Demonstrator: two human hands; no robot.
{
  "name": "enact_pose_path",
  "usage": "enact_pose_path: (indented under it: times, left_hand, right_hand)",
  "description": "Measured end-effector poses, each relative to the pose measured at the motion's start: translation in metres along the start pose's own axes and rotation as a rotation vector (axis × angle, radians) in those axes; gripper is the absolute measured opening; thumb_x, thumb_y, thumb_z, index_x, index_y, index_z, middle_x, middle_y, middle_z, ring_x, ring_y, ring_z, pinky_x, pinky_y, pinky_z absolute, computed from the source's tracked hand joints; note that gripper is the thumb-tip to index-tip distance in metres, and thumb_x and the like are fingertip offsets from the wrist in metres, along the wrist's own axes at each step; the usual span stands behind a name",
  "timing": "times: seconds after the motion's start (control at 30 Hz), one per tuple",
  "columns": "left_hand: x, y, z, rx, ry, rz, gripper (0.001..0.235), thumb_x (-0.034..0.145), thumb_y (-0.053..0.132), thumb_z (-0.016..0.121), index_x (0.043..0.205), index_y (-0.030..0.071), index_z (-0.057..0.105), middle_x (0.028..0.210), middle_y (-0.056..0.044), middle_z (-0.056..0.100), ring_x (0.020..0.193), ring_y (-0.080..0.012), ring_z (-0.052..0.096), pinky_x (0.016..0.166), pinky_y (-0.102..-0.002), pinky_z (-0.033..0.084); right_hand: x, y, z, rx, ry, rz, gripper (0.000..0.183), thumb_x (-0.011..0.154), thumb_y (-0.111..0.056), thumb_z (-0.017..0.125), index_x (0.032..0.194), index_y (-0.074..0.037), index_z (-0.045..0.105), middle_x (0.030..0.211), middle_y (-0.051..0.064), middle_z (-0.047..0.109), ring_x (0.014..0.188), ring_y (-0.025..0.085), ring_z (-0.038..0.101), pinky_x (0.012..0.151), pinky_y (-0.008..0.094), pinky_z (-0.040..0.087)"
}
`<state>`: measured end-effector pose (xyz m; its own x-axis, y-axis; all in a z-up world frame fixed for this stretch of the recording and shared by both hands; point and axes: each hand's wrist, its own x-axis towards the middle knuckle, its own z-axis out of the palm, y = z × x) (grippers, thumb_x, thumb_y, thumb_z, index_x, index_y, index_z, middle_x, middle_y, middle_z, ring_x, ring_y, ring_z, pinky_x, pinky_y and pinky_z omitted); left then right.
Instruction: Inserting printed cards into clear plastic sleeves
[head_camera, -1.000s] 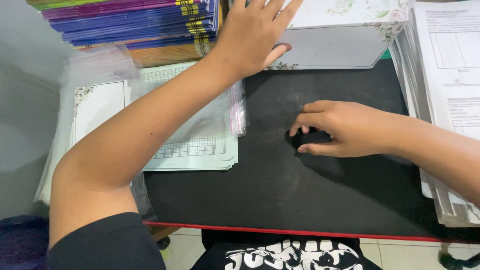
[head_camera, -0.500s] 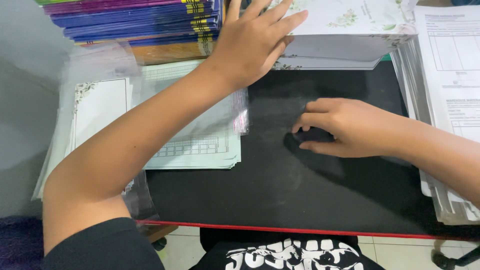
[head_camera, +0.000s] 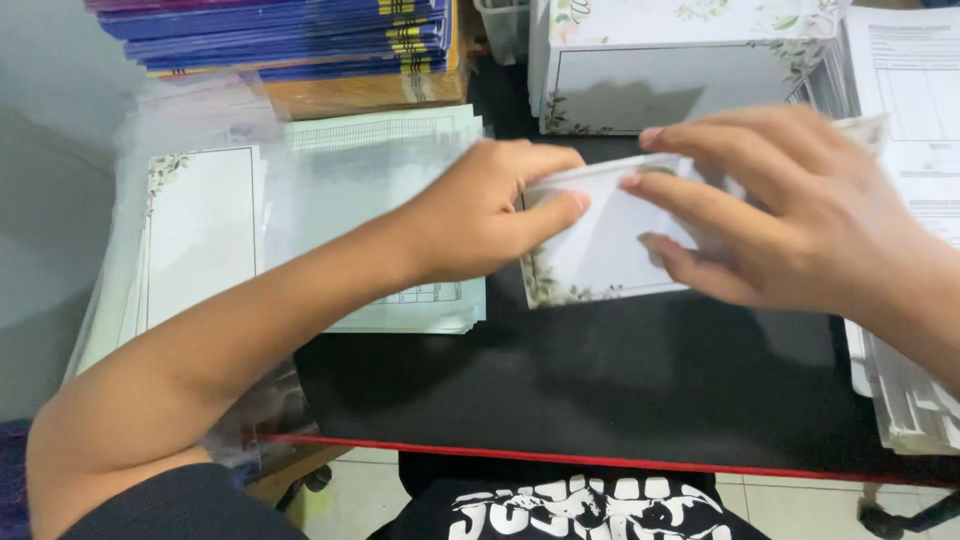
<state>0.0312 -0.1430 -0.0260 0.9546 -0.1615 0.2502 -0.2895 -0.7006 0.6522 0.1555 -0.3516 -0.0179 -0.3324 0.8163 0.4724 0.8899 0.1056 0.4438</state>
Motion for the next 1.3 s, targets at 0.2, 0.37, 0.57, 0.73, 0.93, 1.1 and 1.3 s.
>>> enact_pose_path:
  times: [0.2, 0.37, 0.57, 0.73, 0.93, 1.1, 1.3]
  left_hand:
    - [-0.013, -0.02, 0.036, 0.204, -0.17, -0.16, 0.023, 0.083, 0.035, 0.047, 0.09, 0.017, 0.059, 0.062, 0.002, 0.057, 0.073, -0.0216, 0.051, 0.075, -0.036, 0.034]
    - [-0.014, -0.021, 0.023, 0.012, -0.237, -0.17, 0.039, 0.096, 0.029, 0.039, 0.059, 0.014, 0.037, 0.044, 0.002, 0.032, 0.045, -0.0163, 0.036, 0.076, -0.032, 0.035]
    - [-0.027, -0.01, -0.008, -0.175, -0.331, -0.346, 0.042, 0.098, 0.023, 0.043, 0.059, 0.011, 0.032, 0.055, 0.003, 0.029, 0.051, -0.0093, 0.029, 0.053, -0.025, 0.025]
    - [-0.022, 0.003, -0.025, -0.011, -0.479, -0.435, 0.027, 0.09, 0.031, 0.044, 0.082, 0.012, 0.062, 0.071, 0.002, 0.058, 0.061, -0.0121, 0.048, 0.058, -0.026, 0.036]
    - [0.001, 0.018, -0.004, 0.195, -0.551, -0.203, 0.027, 0.088, 0.036, 0.046, 0.084, 0.016, 0.064, 0.065, 0.0, 0.062, 0.062, -0.0202, 0.056, 0.053, -0.036, 0.037]
    - [-0.008, 0.016, -0.027, 0.04, -0.59, -0.297, 0.038, 0.095, 0.027, 0.044, 0.063, 0.011, 0.054, 0.051, 0.002, 0.041, 0.05, -0.0117, 0.035, 0.054, -0.027, 0.031]
    - [-0.029, 0.013, -0.04, 0.048, -0.555, -0.451, 0.027, 0.087, 0.03, 0.047, 0.075, 0.021, 0.07, 0.075, 0.015, 0.075, 0.046, -0.0087, 0.043, 0.054, -0.024, 0.036]
  right_hand:
    - [-0.004, -0.02, 0.037, 0.661, -0.514, 0.544, 0.045, 0.084, -0.031, 0.05, 0.127, -0.015, 0.045, 0.058, 0.001, 0.054, 0.056, 0.023, 0.057, 0.047, 0.039, 0.044]
    - [0.003, -0.003, 0.031, 0.998, -0.525, 0.641, 0.02, 0.08, -0.029, 0.059, 0.08, -0.015, 0.073, 0.048, -0.005, 0.057, 0.04, 0.007, 0.037, 0.04, 0.025, 0.031]
    - [0.007, 0.023, 0.017, 0.819, -1.028, 0.791, 0.03, 0.075, -0.037, 0.058, 0.094, -0.025, 0.076, 0.081, -0.012, 0.082, 0.068, 0.004, 0.076, 0.058, 0.019, 0.057]
    - [0.001, 0.024, 0.011, 0.879, -0.991, 0.769, 0.029, 0.072, -0.039, 0.06, 0.087, -0.024, 0.08, 0.076, -0.013, 0.085, 0.07, 0.0, 0.08, 0.064, 0.016, 0.061]
    - [0.004, 0.009, 0.012, 1.009, -0.847, 0.696, 0.026, 0.076, -0.037, 0.061, 0.075, -0.019, 0.081, 0.049, -0.005, 0.068, 0.042, 0.008, 0.054, 0.046, 0.022, 0.045]
    - [-0.009, 0.019, 0.007, 0.913, -1.007, 0.748, 0.026, 0.073, -0.04, 0.061, 0.08, -0.027, 0.082, 0.06, -0.013, 0.082, 0.046, 0.003, 0.07, 0.048, 0.019, 0.052]
    - [-0.032, 0.024, 0.004, 0.842, -1.138, 0.839, 0.027, 0.078, -0.04, 0.06, 0.084, -0.029, 0.085, 0.039, 0.001, 0.049, 0.036, 0.012, 0.037, 0.041, 0.025, 0.037]
